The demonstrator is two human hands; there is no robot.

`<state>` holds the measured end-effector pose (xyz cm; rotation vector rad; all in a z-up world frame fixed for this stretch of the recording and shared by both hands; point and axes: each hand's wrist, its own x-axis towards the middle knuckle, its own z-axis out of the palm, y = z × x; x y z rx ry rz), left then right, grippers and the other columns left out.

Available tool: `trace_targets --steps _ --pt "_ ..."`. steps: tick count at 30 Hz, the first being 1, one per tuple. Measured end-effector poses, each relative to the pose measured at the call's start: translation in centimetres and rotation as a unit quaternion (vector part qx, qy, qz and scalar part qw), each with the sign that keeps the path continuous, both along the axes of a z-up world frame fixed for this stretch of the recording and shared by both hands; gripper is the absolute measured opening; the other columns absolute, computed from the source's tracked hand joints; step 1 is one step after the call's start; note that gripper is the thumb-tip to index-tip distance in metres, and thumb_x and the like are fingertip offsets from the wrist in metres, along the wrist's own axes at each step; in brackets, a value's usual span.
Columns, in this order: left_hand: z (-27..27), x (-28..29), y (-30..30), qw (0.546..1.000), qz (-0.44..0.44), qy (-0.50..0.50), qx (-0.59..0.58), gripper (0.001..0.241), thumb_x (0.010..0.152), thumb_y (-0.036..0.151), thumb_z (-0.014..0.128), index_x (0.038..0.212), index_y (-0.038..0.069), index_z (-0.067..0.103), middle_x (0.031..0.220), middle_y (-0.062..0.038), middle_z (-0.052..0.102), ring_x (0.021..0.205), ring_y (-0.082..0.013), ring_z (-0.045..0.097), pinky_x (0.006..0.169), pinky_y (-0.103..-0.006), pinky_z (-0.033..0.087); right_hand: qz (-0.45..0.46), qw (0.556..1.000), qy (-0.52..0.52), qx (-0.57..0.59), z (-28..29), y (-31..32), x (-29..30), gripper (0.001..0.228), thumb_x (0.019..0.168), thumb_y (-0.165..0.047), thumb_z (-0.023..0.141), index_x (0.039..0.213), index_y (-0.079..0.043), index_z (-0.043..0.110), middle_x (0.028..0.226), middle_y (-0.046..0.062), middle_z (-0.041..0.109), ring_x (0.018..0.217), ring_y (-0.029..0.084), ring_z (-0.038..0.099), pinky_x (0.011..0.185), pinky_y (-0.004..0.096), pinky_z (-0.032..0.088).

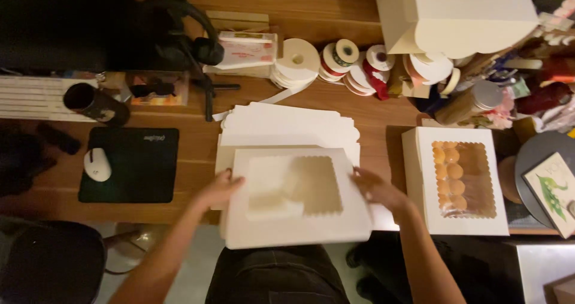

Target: Assembling and folding cardboard cake boxes at a workstation.

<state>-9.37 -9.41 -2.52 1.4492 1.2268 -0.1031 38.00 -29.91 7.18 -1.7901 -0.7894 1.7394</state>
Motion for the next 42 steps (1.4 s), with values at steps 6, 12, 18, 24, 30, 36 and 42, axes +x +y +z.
trace_targets --steps 6,12,18,24,30,36,42 --pt "1.4 1.8 -6.7 0.984 0.131 -0.009 0.121 0.062 0.099 0.055 0.047 0.135 0.007 0.061 0.125 -0.019 0.071 0.117 -0.0350 0.067 0.099 -0.0435 0.051 -0.073 0.983 -0.158 0.050 -6.5 -3.3 -5.3 0.067 0.099 -0.047 0.053 0.152 -0.005 0.048 0.117 0.018 0.074 0.106 0.027 0.069 0.088 0.039 0.056" --pt "6.0 1.6 -11.0 0.968 0.184 -0.096 0.142 0.066 0.097 0.058 0.051 0.129 0.002 0.063 0.122 -0.019 0.074 0.115 -0.0333 0.071 0.098 -0.0406 0.053 -0.160 0.967 -0.159 0.114 -2.8 -5.3 -12.4 0.066 0.099 -0.053 0.056 0.138 -0.001 0.063 0.102 0.013 0.076 0.088 0.017 0.067 0.076 0.030 0.055" --pt "3.6 0.1 -15.1 0.988 0.153 0.025 0.026 0.065 0.096 0.057 0.056 0.127 0.002 0.070 0.110 -0.023 0.079 0.103 -0.0336 0.079 0.096 -0.0393 0.058 -0.221 0.947 -0.231 0.033 -11.1 -7.8 -12.4 0.060 0.103 -0.054 0.058 0.123 0.001 0.074 0.081 0.010 0.069 0.068 0.016 0.060 0.061 0.032 0.051" --pt "8.6 2.8 -12.0 0.945 0.207 -0.128 0.218 0.061 0.087 0.050 0.068 0.120 -0.001 0.068 0.104 -0.016 0.080 0.096 -0.0276 0.077 0.086 -0.0385 0.057 -0.298 0.949 0.012 0.101 -3.0 -3.8 -11.9 0.050 0.098 -0.040 0.067 0.132 -0.003 0.069 0.099 0.005 0.071 0.082 0.014 0.061 0.071 0.031 0.049" --pt "12.3 3.4 -7.5 0.922 0.309 -0.105 0.207 0.056 0.092 0.049 0.066 0.117 -0.001 0.072 0.098 -0.015 0.078 0.090 -0.0236 0.071 0.079 -0.0381 0.055 -0.208 0.943 -0.031 0.257 14.5 -1.0 -10.8 0.062 0.097 -0.031 0.060 0.154 -0.011 0.046 0.127 0.006 0.070 0.108 0.012 0.065 0.092 0.030 0.053" --pt "25.6 8.4 -1.2 0.905 0.311 -0.258 0.133 0.053 0.091 0.047 0.069 0.117 0.001 0.073 0.102 -0.008 0.074 0.090 -0.0171 0.065 0.078 -0.0334 0.051 -0.171 0.881 -0.132 0.421 26.2 -0.6 -6.3 0.072 0.096 -0.026 0.062 0.159 -0.006 0.033 0.150 0.010 0.054 0.131 0.017 0.053 0.105 0.033 0.046" --pt "41.6 18.2 10.7 0.771 0.234 -0.569 0.165 0.059 0.106 0.051 0.052 0.143 0.005 0.054 0.131 -0.003 0.062 0.116 -0.0188 0.061 0.093 -0.0366 0.051 -0.337 0.777 0.034 0.530 31.2 6.8 1.1 0.076 0.098 -0.041 0.062 0.160 -0.006 0.034 0.140 0.010 0.055 0.123 0.023 0.059 0.099 0.040 0.055"
